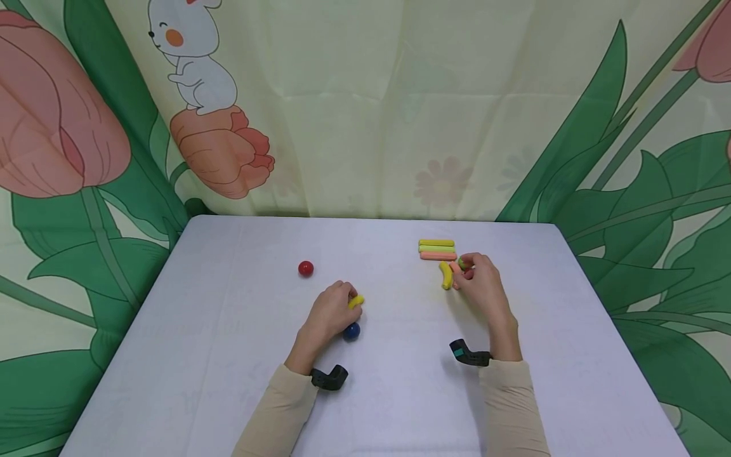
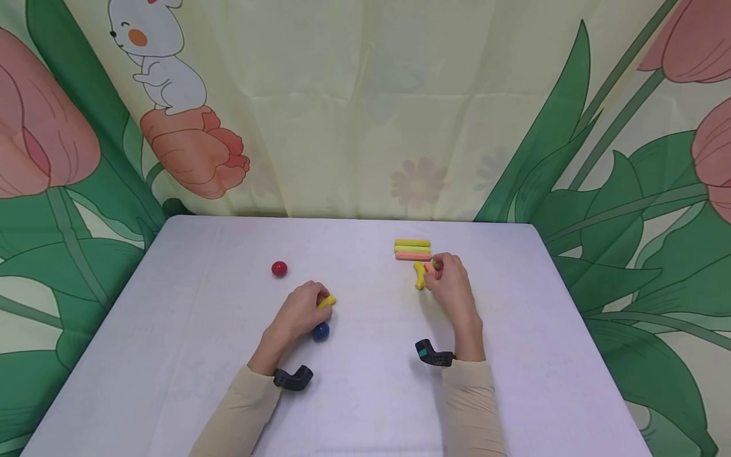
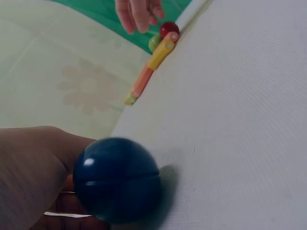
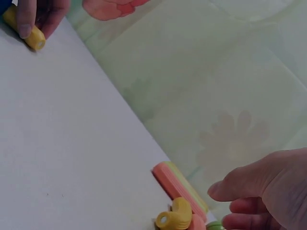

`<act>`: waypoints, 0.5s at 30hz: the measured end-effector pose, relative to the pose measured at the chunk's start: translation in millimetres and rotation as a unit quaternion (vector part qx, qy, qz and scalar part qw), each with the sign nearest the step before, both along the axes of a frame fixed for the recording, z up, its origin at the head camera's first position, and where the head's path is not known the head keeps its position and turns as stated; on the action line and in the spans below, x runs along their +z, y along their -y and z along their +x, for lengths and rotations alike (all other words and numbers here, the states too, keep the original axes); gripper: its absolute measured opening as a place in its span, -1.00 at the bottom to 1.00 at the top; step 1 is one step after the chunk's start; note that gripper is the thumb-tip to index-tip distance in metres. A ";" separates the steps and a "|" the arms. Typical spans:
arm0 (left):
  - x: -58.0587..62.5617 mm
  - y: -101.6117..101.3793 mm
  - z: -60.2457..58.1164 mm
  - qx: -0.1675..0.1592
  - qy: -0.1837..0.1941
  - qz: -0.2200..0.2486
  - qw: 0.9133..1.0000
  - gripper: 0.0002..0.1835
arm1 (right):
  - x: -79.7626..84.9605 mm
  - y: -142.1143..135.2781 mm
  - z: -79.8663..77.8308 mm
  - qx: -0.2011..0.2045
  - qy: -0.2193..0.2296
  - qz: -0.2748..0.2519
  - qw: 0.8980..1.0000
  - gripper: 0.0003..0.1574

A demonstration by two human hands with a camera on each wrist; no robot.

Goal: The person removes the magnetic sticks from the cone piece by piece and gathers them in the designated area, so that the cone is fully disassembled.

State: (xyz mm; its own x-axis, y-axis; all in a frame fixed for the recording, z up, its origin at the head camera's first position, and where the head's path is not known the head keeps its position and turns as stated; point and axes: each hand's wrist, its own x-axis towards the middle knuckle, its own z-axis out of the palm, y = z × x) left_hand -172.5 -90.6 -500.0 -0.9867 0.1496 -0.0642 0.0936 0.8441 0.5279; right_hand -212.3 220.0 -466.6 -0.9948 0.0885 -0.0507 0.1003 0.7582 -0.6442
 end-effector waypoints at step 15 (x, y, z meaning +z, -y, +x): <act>-1.2 -1.0 0.7 -0.009 -0.037 -0.006 0.999 -0.76 | -6.0 26.4 0.0 0.051 -0.008 0.002 0.999 -0.48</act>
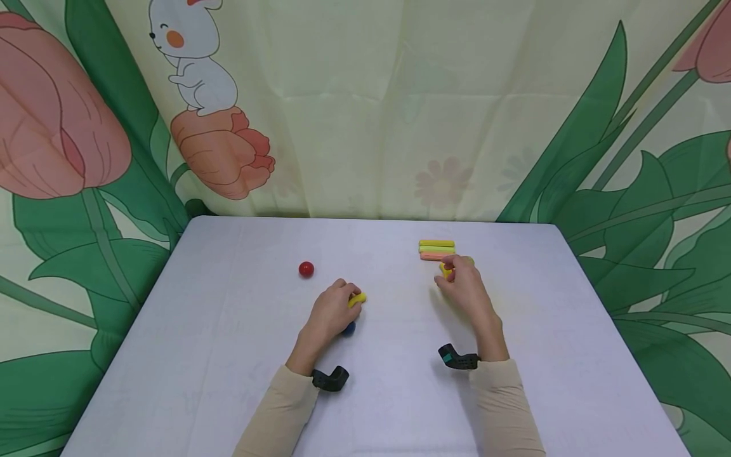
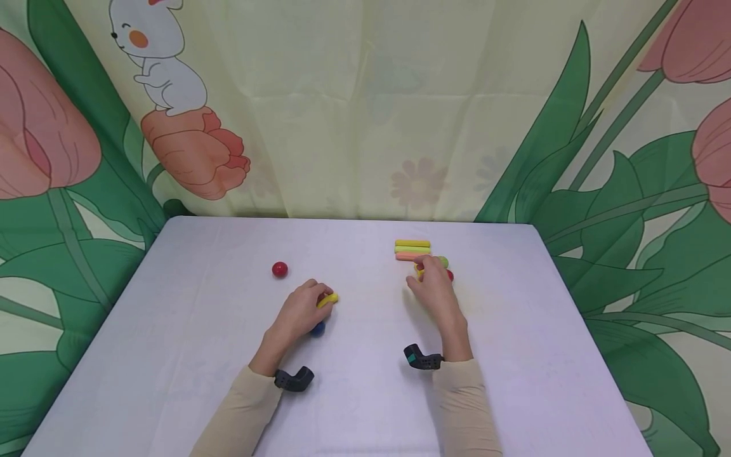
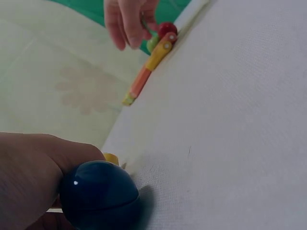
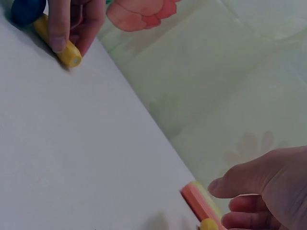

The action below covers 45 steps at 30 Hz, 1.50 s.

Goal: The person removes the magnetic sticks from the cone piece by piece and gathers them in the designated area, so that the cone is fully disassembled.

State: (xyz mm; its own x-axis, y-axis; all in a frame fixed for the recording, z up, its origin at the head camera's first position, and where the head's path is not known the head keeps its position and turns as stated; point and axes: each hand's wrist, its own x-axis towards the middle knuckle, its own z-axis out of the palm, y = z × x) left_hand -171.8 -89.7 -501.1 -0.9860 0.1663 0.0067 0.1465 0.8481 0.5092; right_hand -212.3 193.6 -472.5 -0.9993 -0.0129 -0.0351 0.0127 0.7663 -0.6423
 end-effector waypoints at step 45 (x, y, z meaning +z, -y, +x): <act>-2.4 -3.7 -1.4 -0.001 0.004 0.012 1.000 -0.74 | -17.4 81.3 17.5 0.137 0.012 0.039 0.990 -0.51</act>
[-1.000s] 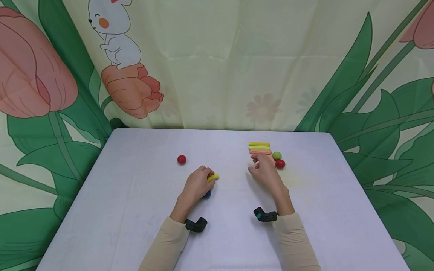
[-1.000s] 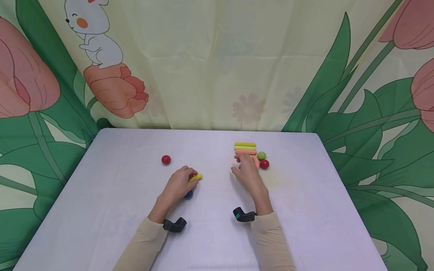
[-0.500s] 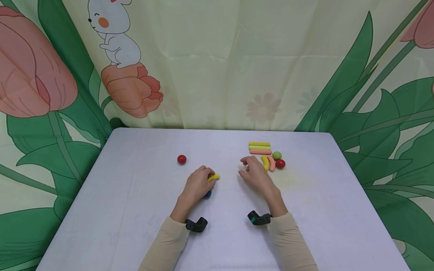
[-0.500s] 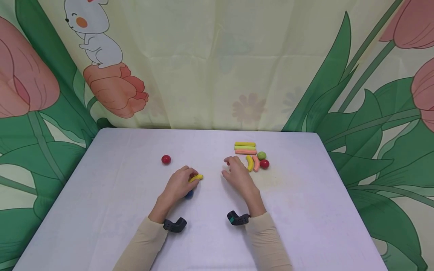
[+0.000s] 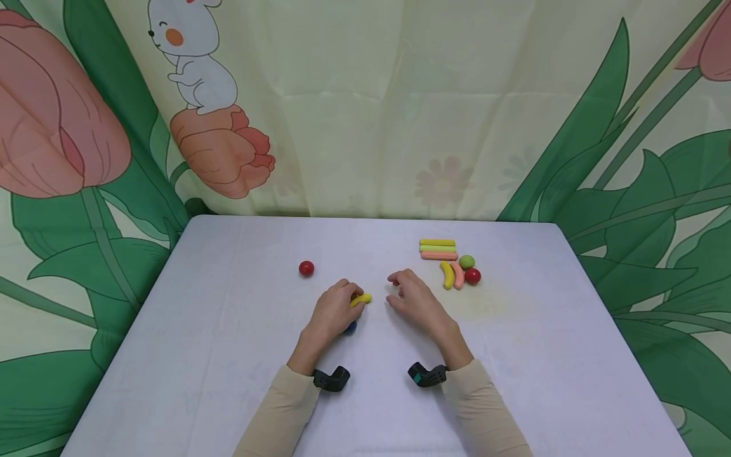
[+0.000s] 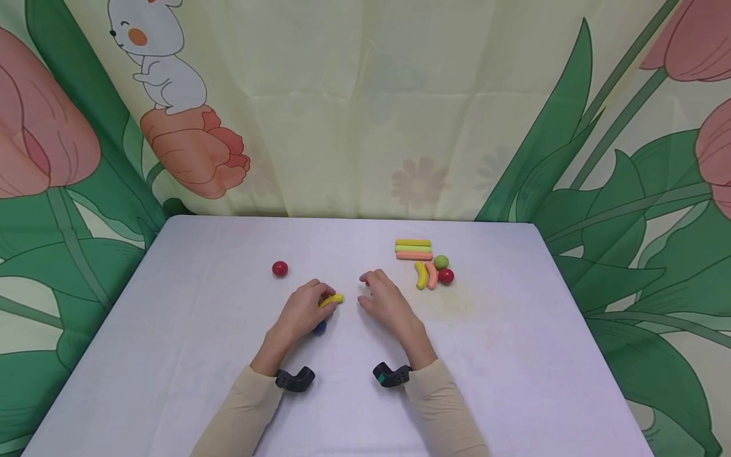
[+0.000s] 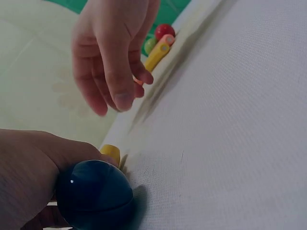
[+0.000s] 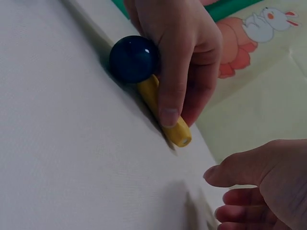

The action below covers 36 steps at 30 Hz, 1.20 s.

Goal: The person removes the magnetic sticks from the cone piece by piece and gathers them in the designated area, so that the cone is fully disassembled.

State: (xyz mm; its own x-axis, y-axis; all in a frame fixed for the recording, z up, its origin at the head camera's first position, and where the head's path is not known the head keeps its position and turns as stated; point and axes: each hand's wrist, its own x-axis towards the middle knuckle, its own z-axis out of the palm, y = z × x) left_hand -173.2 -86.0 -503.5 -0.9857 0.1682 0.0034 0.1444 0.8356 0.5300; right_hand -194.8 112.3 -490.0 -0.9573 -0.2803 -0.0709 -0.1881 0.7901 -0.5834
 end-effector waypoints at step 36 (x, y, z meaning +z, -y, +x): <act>-3.0 -0.8 -0.3 -0.042 -0.045 0.031 0.998 -0.74 | -10.8 26.6 12.1 0.076 -0.060 0.009 0.995 -0.68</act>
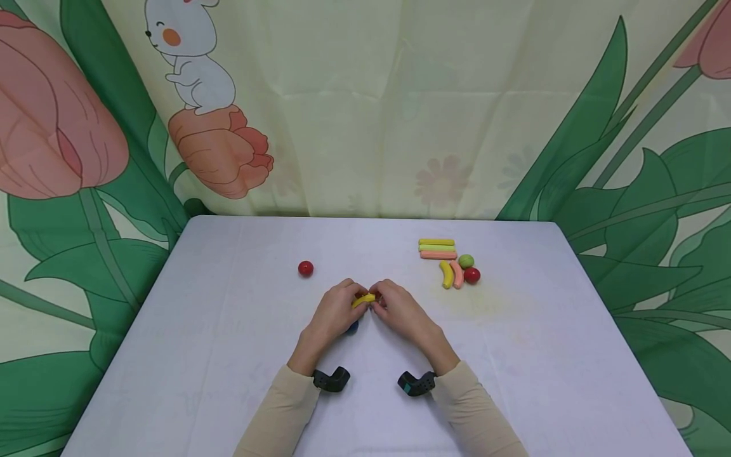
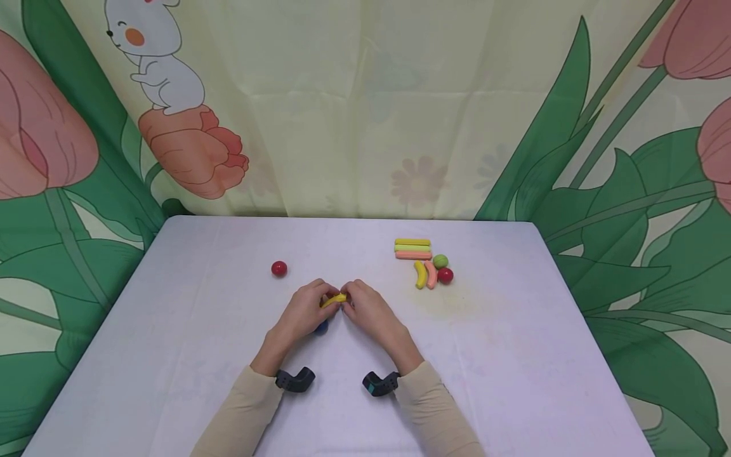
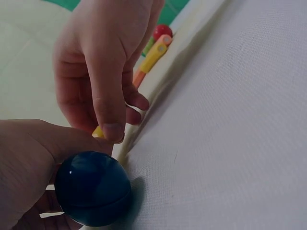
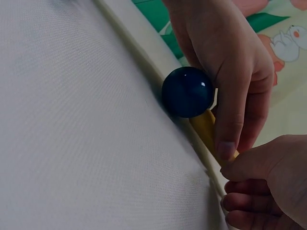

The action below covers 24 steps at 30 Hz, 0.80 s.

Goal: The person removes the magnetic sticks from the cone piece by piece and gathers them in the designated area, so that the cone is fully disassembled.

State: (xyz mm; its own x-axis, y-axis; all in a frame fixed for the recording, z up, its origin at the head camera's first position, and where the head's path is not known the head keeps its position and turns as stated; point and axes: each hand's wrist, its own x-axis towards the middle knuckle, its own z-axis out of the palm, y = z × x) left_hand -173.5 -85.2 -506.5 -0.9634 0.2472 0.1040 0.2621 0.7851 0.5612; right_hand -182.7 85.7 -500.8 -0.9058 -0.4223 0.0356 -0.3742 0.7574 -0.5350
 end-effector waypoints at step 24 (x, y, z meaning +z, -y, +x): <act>0.9 1.3 1.1 0.000 -0.005 0.017 1.000 -0.76 | 0.0 -4.4 -1.5 -0.034 -0.017 0.008 0.999 -0.75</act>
State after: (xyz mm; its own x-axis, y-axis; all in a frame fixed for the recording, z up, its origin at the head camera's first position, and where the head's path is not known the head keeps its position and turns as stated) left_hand -172.4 -86.5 -505.6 -0.9622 0.2440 0.1213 0.2679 0.7654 0.5851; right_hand -184.2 90.1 -500.8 -0.9311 -0.3596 0.0608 -0.3385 0.7901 -0.5110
